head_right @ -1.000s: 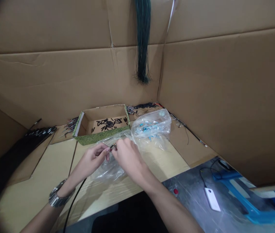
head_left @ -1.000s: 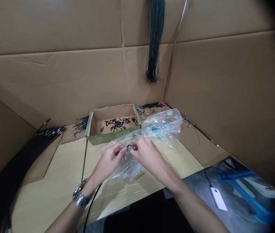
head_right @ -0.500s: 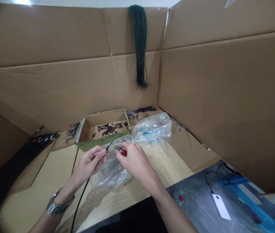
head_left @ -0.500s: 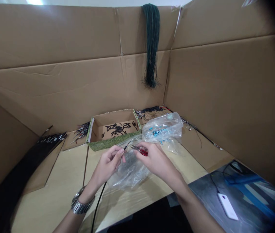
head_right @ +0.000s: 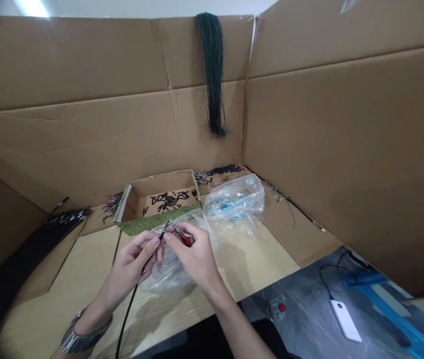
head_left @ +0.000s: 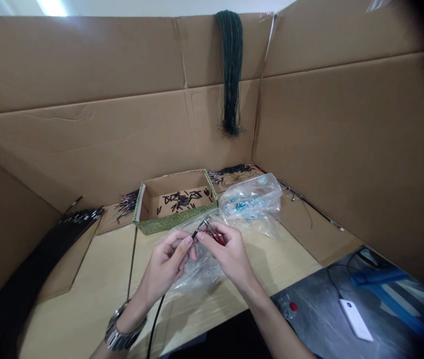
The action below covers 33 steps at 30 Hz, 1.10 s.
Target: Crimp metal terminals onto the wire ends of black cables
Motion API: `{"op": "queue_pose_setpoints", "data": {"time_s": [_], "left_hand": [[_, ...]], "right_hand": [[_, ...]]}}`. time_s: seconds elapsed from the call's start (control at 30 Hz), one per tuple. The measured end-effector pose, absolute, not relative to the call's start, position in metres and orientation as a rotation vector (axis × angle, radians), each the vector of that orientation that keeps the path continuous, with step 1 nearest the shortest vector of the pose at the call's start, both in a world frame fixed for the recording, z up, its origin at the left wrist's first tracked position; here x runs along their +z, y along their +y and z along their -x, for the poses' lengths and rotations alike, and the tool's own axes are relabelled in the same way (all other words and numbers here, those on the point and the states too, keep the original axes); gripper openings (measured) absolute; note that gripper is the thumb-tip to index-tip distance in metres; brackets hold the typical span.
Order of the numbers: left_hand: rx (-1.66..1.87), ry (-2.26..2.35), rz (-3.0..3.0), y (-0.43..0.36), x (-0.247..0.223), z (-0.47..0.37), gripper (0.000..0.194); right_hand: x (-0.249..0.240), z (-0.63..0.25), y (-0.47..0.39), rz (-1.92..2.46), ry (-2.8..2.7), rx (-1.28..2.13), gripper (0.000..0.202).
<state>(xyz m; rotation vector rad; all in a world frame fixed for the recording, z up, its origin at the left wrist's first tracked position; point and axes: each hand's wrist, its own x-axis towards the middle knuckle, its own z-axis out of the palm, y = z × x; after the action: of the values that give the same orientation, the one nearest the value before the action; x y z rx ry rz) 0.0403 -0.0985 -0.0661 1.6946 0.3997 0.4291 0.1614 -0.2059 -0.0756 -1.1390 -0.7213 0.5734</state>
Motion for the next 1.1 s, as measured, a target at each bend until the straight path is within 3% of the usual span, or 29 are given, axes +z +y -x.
{"op": "queue_pose_setpoints", "data": {"time_s": [0.7,0.83,1.1], "left_hand": [[0.434,0.421,-1.651,-0.093,-0.072,-0.042,0.028],[0.435,0.422,-1.682,-0.092,-0.068,-0.041,0.028],[0.413,0.427,-1.758,-0.089,-0.076,-0.045,0.029]], "right_hand": [[-0.093,-0.169,-0.204,1.374,-0.814,0.386,0.010],[-0.090,-0.178,-0.223,1.529,-0.960,0.292,0.028],[-0.061,-0.185,-0.241,1.809,-1.203,0.174,0.027]]}}
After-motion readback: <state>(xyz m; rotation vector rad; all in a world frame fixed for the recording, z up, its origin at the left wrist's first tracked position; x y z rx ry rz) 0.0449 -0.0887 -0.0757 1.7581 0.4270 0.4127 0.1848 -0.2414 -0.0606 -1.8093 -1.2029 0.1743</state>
